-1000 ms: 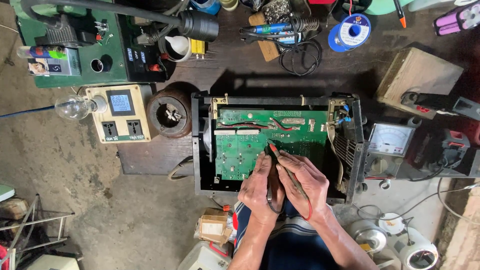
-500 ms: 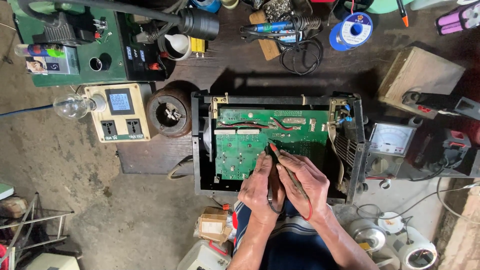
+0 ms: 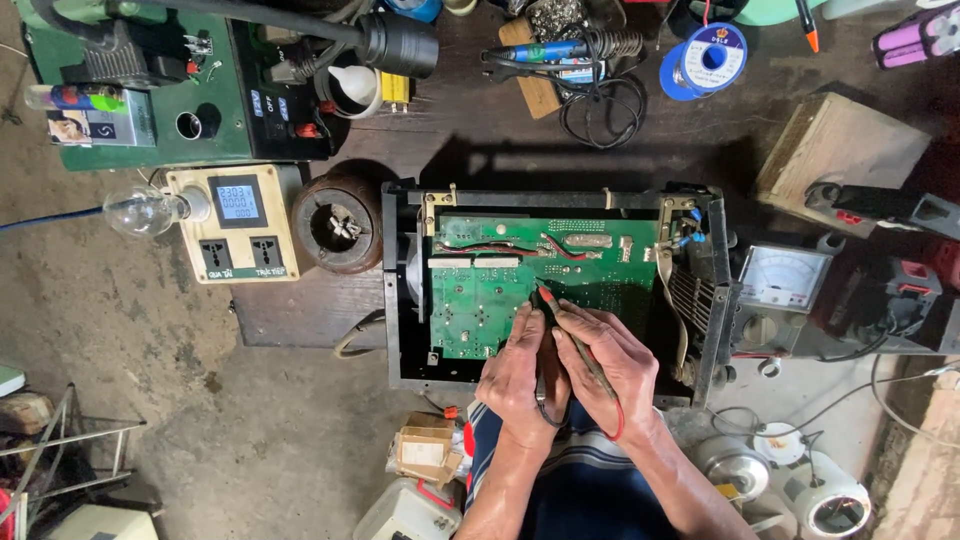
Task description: Testing internal circuits of an electronic device using multimeter probes on a circuit board.
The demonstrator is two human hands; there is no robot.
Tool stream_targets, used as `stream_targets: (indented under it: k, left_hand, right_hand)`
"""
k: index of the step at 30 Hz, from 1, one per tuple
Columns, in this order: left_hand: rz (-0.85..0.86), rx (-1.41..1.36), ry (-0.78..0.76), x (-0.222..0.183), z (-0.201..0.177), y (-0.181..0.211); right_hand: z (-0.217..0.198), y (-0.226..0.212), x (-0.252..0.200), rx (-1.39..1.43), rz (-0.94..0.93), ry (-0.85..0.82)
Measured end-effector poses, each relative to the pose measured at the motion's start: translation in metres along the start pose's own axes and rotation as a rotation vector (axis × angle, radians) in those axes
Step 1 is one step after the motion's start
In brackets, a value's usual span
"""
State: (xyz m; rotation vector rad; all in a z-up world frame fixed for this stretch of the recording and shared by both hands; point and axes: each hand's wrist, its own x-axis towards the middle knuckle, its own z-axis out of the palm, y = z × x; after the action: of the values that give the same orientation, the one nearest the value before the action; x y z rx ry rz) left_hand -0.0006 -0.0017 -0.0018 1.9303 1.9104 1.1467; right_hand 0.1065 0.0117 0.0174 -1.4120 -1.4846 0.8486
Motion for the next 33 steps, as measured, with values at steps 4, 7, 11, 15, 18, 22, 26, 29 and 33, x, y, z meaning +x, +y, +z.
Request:
stream_targets:
  k: [4,7,11,15,18,22,26,29,33]
  left_hand:
    - [0.003,-0.018,0.001,0.0009,-0.0007,0.0002]
    - [-0.013,-0.015,-0.001,0.001,-0.0011,0.0015]
    - [-0.007,-0.016,-0.005,-0.0001,-0.0008,0.0003]
    - [0.003,-0.019,0.0,-0.0012,-0.0003,-0.001]
    - [-0.001,-0.033,-0.005,-0.0013,-0.0007,-0.0013]
    - [-0.004,-0.045,-0.005,-0.0017,-0.0005,-0.0014]
    - [-0.001,-0.012,-0.003,-0.0011,-0.0002,-0.0001]
    - [-0.003,0.006,-0.003,-0.0023,0.0006,-0.0007]
    - [-0.004,-0.008,-0.002,-0.003,0.0007,-0.0013]
  right_hand:
    - [0.0004,0.0003,0.0002,0.006,-0.013,0.008]
    - [-0.0003,0.0003,-0.0003,0.02,0.009,-0.002]
    - [0.0004,0.0011,-0.0002,-0.002,-0.002,0.002]
    - [-0.0001,0.0002,0.0001,-0.003,-0.004,0.007]
    - [0.0003,0.0008,-0.0003,0.002,-0.01,0.007]
    - [-0.0001,0.0005,-0.0003,0.002,0.005,-0.005]
    - [0.0006,0.002,-0.0009,0.01,-0.004,0.0]
    - [0.0006,0.0019,-0.0007,0.009,0.0,0.0]
    - [0.0009,0.0012,0.0002,-0.016,-0.003,0.001]
